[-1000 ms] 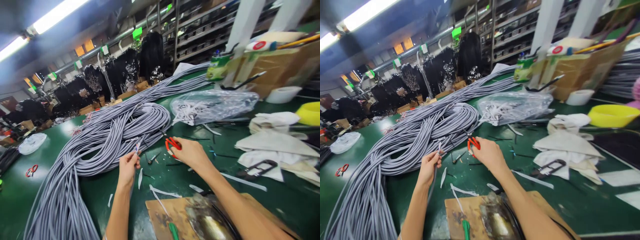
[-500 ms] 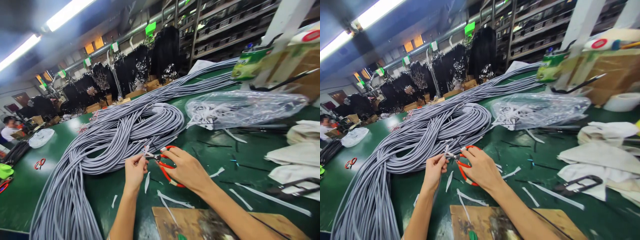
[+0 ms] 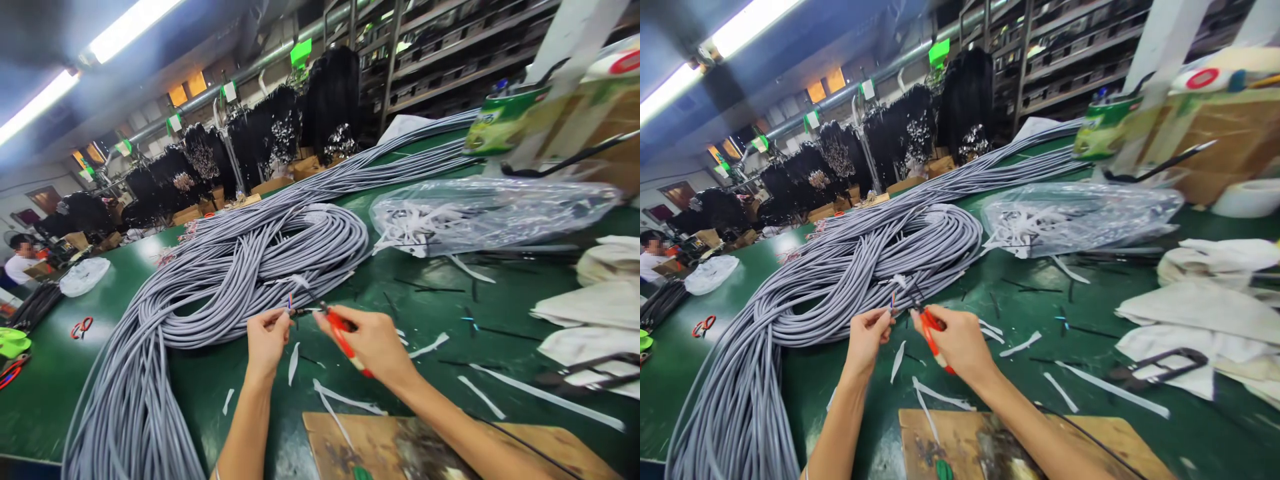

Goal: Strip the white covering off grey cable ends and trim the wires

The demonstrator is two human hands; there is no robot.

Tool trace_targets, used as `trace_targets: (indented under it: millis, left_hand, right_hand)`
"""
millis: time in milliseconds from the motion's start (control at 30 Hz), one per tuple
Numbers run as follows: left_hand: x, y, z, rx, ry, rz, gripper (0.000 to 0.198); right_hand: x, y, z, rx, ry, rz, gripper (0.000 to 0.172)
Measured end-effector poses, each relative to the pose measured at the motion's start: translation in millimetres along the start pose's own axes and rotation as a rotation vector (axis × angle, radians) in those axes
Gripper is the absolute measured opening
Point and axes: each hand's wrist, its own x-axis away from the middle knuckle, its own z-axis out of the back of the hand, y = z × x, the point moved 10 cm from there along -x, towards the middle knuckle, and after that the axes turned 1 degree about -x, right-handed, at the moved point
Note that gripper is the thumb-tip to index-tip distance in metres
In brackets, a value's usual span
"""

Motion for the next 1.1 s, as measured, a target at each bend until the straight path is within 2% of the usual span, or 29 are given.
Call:
trace_targets:
  millis: [67, 167, 367, 533, 733, 833, 1100]
  left_hand:
    - [2.0, 3.5, -1.7, -0.033, -0.006, -0.031, 0.029]
    - [7.2, 4.2, -11.9, -0.074, -0.072, -0.031, 0.025]
    - [12.6, -3.8, -23.8, -0.027, -0.138, 0.056, 0.033]
    - [11.7, -8.3, -28.1, 0.134, -0.176, 0.099, 0.046]
    - [14.2, -5.5, -30.9, 0.147, -0.182, 0.109, 0.054]
    - [14.7, -4.2, -31.3, 0.147, -0.164, 0.105, 0.051]
    - [12.3, -10.0, -20.6, 0.213, -0.017, 0.098, 0.038]
  right_hand:
    - [-0.6, 7.3, 9.5, -0.166, 0.084, -0.109, 0.037]
    - [-2.2, 9.3, 5.0, -0.387, 0.057, -0.178, 0.032]
    - [-0.5, 20.0, -2.3, -0.698, 0.084, -0.319, 0.037]
    - [1.0, 24.3, -5.2, -0.753, 0.068, -0.367, 0.036]
    - [-2.0, 13.1, -6.8, -0.805, -0.019, -0.341, 0.037]
    - [-2.6, 9.8, -9.1, -0.816, -0.056, -0.351, 0.037]
    - [0.1, 10.0, -10.9, -0.772, -0.054, -0.346, 0.035]
